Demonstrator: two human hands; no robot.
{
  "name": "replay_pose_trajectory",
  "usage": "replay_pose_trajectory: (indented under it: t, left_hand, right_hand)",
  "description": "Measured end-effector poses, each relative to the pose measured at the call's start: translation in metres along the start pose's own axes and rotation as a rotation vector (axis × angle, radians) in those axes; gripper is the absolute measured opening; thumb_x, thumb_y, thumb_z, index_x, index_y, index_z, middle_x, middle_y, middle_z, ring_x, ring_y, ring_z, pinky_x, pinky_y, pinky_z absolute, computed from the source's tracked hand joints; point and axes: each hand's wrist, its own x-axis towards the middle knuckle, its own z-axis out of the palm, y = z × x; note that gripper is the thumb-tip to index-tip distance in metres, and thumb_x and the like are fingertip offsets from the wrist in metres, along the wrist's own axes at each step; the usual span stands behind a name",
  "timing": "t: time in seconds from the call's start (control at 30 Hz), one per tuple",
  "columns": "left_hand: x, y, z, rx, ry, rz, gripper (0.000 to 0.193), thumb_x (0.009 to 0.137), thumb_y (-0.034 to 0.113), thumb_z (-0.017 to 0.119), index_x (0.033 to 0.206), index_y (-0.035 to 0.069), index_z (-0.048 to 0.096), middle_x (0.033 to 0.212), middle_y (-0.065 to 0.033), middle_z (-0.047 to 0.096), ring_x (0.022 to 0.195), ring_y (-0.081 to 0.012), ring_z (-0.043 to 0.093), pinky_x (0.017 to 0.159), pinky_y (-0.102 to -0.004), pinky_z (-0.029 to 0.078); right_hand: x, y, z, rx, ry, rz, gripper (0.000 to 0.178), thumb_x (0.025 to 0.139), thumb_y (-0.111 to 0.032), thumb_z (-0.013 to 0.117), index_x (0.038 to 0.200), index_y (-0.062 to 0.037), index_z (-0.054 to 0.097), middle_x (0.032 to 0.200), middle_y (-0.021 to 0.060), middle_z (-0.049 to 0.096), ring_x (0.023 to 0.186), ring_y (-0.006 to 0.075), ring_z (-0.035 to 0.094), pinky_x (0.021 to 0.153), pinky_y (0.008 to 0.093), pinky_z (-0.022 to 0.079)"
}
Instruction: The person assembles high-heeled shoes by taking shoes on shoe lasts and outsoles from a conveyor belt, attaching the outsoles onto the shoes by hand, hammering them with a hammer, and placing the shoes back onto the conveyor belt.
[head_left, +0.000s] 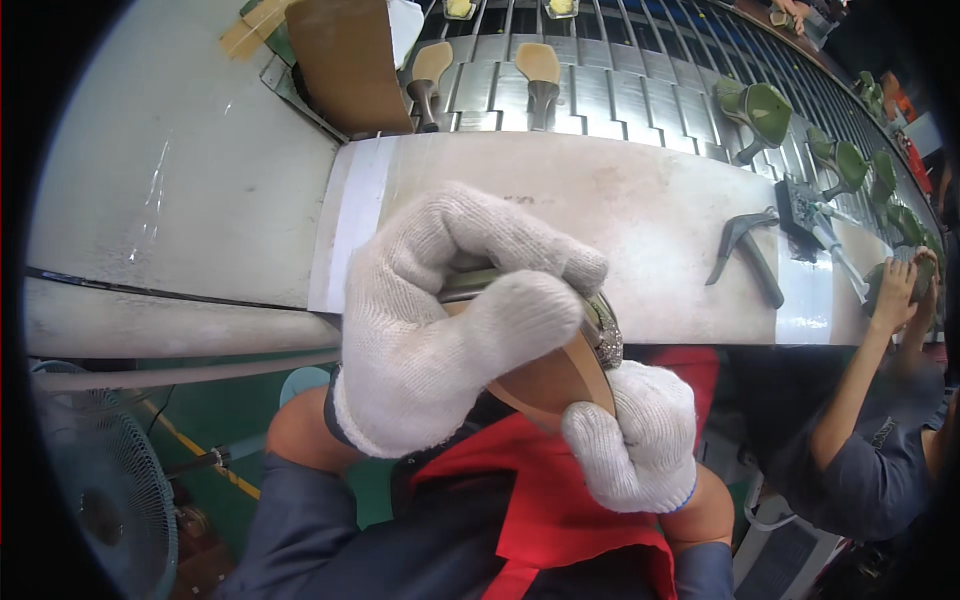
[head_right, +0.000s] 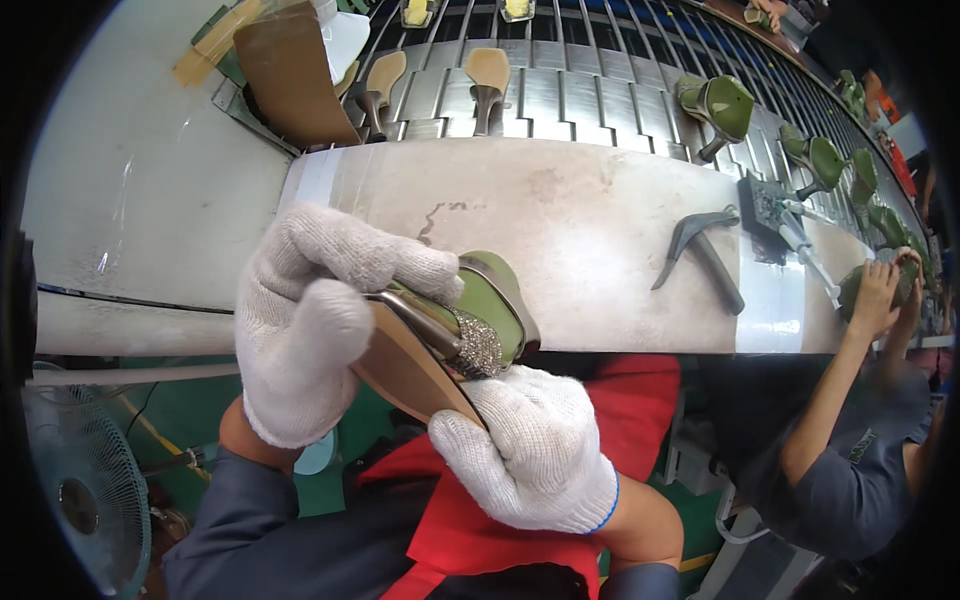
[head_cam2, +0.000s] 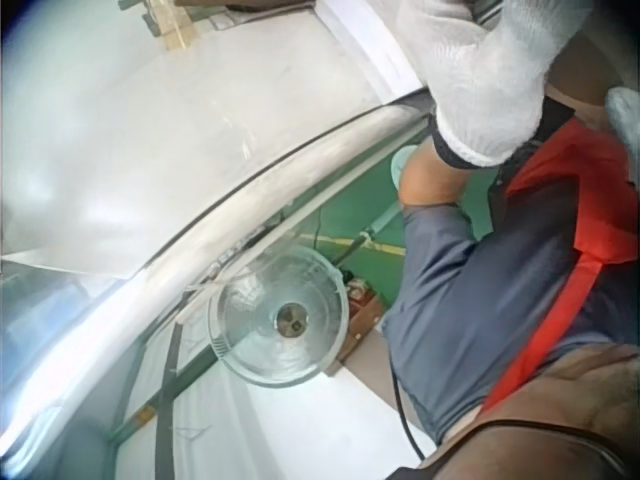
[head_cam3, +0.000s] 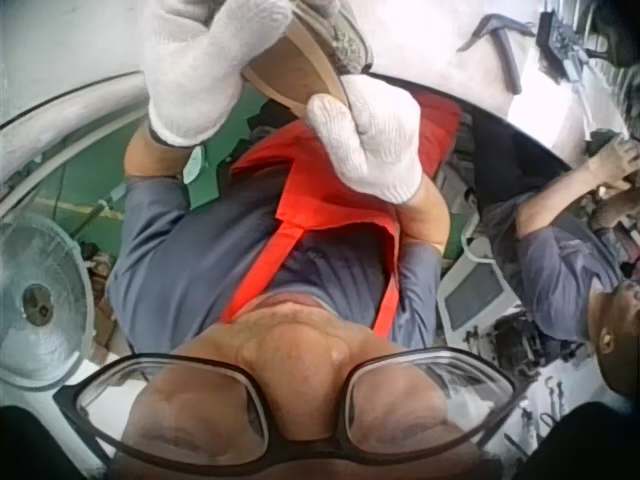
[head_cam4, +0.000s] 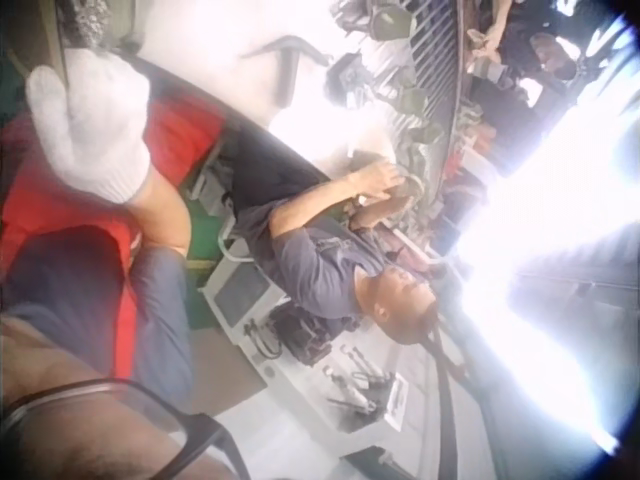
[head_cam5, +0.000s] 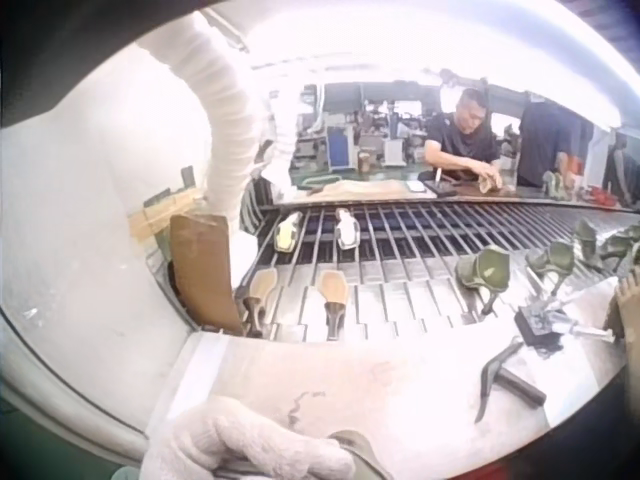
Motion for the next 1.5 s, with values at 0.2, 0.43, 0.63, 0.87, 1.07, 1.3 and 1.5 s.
replay_pose_trajectory:
  t: [0.2,0.43,0.63,0.87,1.07,1.3,1.5]
  left_hand:
    - [-0.002,-0.001,-0.007,0.189,0.085,0.092,0.023,0.101,0.013,0.077,0.112,0.0,0.061,0.104,-0.0211,0.079,0.103,-0.0254,0.079,0.097,-0.0418,0.065]
    - [0.0,-0.003,-0.011,0.6,0.149,0.268,0.024,0.097,0.009,0.08,0.112,0.001,0.063,0.109,-0.0129,0.077,0.101,-0.0187,0.076,0.096,-0.0366,0.062]
    - [0.06,0.009,-0.015,0.486,0.163,0.047,0.023,0.104,0.015,0.073,0.119,-0.002,0.069,0.109,-0.0113,0.076,0.103,-0.0181,0.075,0.094,-0.0319,0.061]
    - [0.134,-0.036,-0.037,-0.319,-0.137,-0.138,0.03,0.107,0.008,0.059,0.13,-0.01,0.067,0.116,-0.017,0.075,0.104,-0.026,0.076,0.099,-0.036,0.062]
    - [0.136,-0.053,-0.049,-0.312,-0.19,-0.023,0.036,0.109,0.014,0.059,0.136,-0.008,0.067,0.125,-0.0205,0.074,0.114,-0.0319,0.074,0.105,-0.0421,0.061]
    - [0.11,-0.052,-0.073,-0.316,-0.194,0.025,0.047,0.106,0.023,0.062,0.144,-0.004,0.061,0.125,-0.0213,0.07,0.117,-0.04,0.071,0.102,-0.0523,0.063]
    - [0.107,-0.058,-0.075,-0.389,-0.202,0.032,0.05,0.104,0.025,0.064,0.146,-0.002,0.059,0.122,-0.0194,0.07,0.114,-0.0445,0.073,0.089,-0.054,0.068]
  right_hand:
    - [0.01,-0.006,0.004,-0.022,-0.023,0.071,0.014,0.095,-0.013,0.079,0.098,0.0008,0.076,0.074,0.0173,0.068,0.064,0.0365,0.069,0.059,0.044,0.054]
    - [0.014,-0.01,0.005,-0.022,0.03,0.112,0.016,0.096,-0.015,0.08,0.091,-0.0011,0.074,0.07,0.0172,0.065,0.059,0.037,0.066,0.056,0.0435,0.052]
    - [0.03,0.005,0.0,0.18,0.058,0.495,0.027,0.103,-0.02,0.073,0.089,0.0029,0.071,0.067,0.0131,0.065,0.06,0.0139,0.065,0.056,0.034,0.049]
    - [0.06,0.021,-0.019,0.696,0.273,0.516,0.033,0.111,-0.021,0.065,0.123,0.0085,0.071,0.091,0.0139,0.078,0.074,0.017,0.076,0.069,0.0287,0.063]
    - [0.05,0.024,-0.004,0.517,0.247,0.502,0.034,0.114,-0.02,0.058,0.127,0.0084,0.07,0.096,0.0124,0.078,0.076,0.0171,0.076,0.068,0.0297,0.062]
    - [0.047,0.012,0.019,0.091,0.187,0.296,0.027,0.108,-0.021,0.067,0.092,0.0017,0.069,0.075,0.0198,0.066,0.063,0.0347,0.066,0.065,0.0438,0.053]
    - [0.047,0.016,0.014,0.008,0.118,0.301,0.026,0.107,-0.02,0.068,0.094,0.0023,0.07,0.075,0.0236,0.067,0.068,0.0419,0.07,0.064,0.0462,0.054]
